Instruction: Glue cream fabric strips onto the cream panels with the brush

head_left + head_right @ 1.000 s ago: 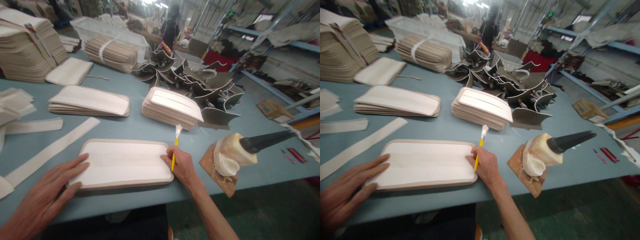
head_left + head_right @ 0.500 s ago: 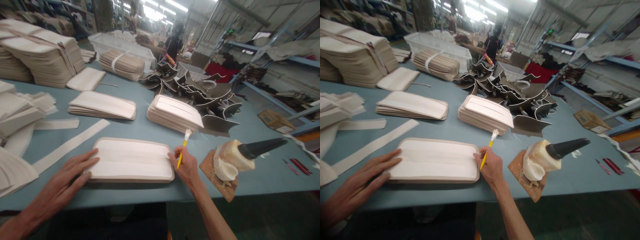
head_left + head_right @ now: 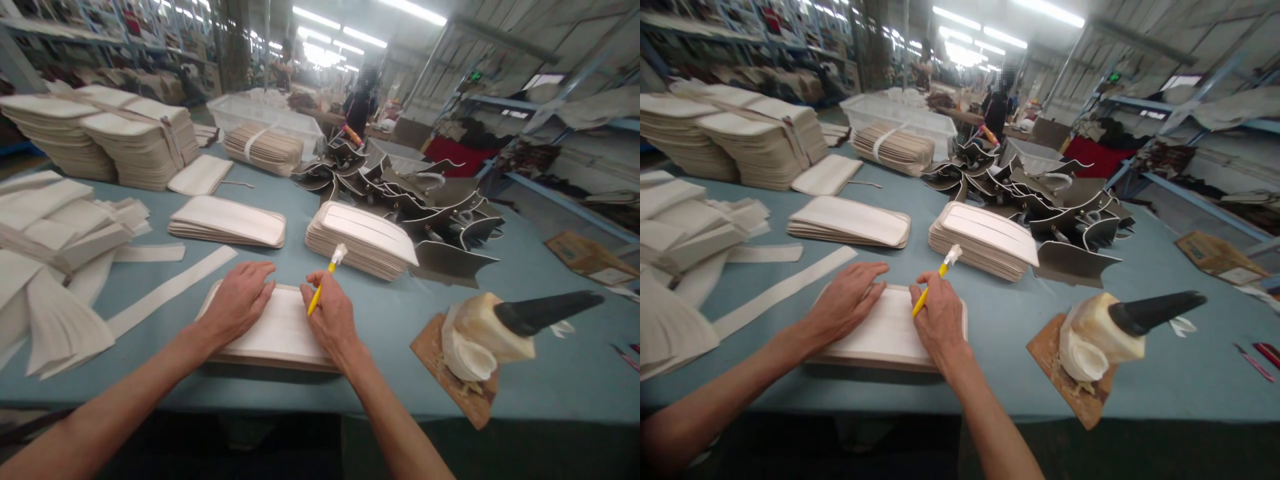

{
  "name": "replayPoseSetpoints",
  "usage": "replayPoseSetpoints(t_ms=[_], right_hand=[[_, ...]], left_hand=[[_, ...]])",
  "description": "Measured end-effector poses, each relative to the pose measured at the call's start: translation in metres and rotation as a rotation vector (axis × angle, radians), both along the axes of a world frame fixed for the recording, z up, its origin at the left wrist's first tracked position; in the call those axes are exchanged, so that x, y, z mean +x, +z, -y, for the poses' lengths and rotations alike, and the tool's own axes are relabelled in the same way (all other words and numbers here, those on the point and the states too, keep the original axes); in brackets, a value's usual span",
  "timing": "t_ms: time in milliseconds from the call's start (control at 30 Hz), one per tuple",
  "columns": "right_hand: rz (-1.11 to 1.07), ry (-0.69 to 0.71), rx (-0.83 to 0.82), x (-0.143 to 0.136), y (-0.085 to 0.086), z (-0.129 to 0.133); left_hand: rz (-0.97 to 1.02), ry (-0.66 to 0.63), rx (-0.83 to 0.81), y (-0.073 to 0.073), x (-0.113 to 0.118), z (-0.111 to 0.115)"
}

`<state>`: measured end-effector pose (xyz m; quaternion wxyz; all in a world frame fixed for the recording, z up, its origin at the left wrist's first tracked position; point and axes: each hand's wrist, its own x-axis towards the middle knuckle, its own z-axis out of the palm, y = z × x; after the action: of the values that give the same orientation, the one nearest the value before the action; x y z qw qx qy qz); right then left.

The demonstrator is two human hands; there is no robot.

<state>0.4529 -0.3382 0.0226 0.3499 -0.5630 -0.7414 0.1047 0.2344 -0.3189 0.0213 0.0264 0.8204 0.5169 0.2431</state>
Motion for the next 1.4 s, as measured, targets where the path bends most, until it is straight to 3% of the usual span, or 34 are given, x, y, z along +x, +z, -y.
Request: replayPoseSetpoints(t_ms=[100, 267, 600, 900, 1000, 1233, 1300, 1400], right_hand=[[0.081, -0.018, -0.01, -0.007, -0.015, -0.011], [0.13, 0.046, -0.01, -0.007, -0.031, -0.014], [0.186, 0.073, -0.007, -0.002, -0.04, -0.015], [0.263, 0.036, 0.067, 0.024, -0.039, -0.017], [0.293, 0.047, 0.105, 0.01, -0.03, -0.017], [0.278, -0.015, 0.042, -0.07, -0.018, -0.031], [0.301, -0.031, 0.011, -0.077, -0.021, -0.036], [0.341, -0.037, -0.01, -0.059, -0.026, -0.035]], left_hand=[[-0.073, -0.036, -0.016, -0.012, 0.019, -0.014], [-0.167, -0.02, -0.032, -0.022, 0.02, -0.014], [-0.285, 0.168, -0.056, -0.028, 0.007, -0.008], [-0.329, 0.179, -0.1, -0.023, 0.004, -0.006], [-0.329, 0.192, -0.103, -0.024, 0.005, -0.006], [-0.337, 0.196, -0.093, -0.025, 0.005, -0.005], [-0.34, 0.197, -0.093, -0.024, 0.004, -0.004], [-0.335, 0.203, -0.094, -0.023, 0.005, -0.003]])
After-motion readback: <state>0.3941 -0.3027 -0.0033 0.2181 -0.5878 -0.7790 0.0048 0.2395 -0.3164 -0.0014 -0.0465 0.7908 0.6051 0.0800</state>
